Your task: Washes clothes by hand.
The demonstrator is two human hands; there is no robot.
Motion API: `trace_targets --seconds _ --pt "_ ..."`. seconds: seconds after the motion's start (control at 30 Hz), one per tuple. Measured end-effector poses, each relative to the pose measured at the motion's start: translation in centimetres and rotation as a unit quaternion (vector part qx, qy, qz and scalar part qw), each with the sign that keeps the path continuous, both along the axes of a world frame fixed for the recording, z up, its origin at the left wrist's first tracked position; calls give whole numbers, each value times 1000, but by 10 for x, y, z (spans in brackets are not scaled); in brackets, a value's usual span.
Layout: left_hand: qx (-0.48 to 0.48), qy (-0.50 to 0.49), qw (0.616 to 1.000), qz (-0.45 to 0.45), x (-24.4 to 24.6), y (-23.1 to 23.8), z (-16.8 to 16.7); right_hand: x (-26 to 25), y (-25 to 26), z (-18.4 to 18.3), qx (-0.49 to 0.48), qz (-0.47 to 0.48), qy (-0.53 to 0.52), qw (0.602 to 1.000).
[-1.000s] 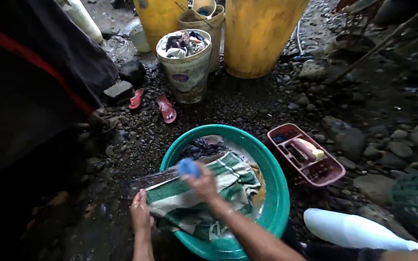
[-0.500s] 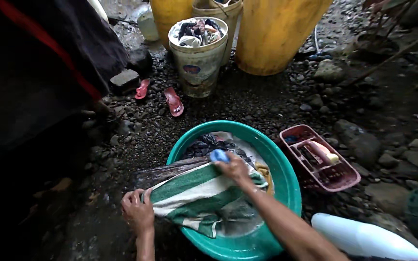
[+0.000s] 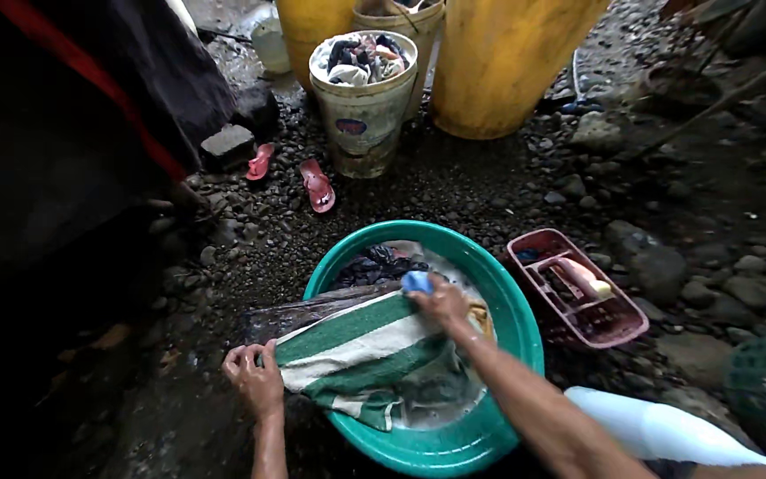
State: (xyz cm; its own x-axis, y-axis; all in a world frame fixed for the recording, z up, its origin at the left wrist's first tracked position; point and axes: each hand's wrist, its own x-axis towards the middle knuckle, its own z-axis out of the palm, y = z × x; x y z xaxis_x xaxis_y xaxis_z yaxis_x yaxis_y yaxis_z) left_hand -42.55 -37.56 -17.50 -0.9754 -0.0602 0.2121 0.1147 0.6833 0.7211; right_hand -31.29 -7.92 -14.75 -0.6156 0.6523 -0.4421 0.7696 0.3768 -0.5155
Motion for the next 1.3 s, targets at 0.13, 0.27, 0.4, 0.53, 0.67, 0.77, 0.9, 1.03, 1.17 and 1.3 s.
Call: trace_targets --seconds 0.13,0.27,0.4,0.53,0.67,0.77,0.9,1.03,1.17,1.3 --pt "-13 -2 1000 7 2 -2 -4 -51 -145 21 -152 187 140 960" --pt "-50 25 998 -28 4 -6 2 -29 -104 -22 -96 145 152 973" --pt "31 -31 997 -64 23 22 76 20 35 -36 1 -26 -12 1000" --pt "57 -61 988 -132 1 42 111 46 85 -20 6 -163 103 981" --pt "-136 -178 894 -387 16 136 76 26 73 9 -80 -197 261 942" --pt "-213 -223 813 -495 47 196 33 19 62 33 -115 -228 322 912" --pt "-251 -233 773 -534 73 230 -8 20 44 52 -154 -239 375 882" --pt "-44 -308 834 -456 56 213 2 31 45 49 -145 -241 391 876" --pt "314 -321 875 -183 27 148 30 48 64 24 -43 -318 362 875" --pt "440 -295 848 -28 20 65 39 21 13 13 -39 -262 331 906"
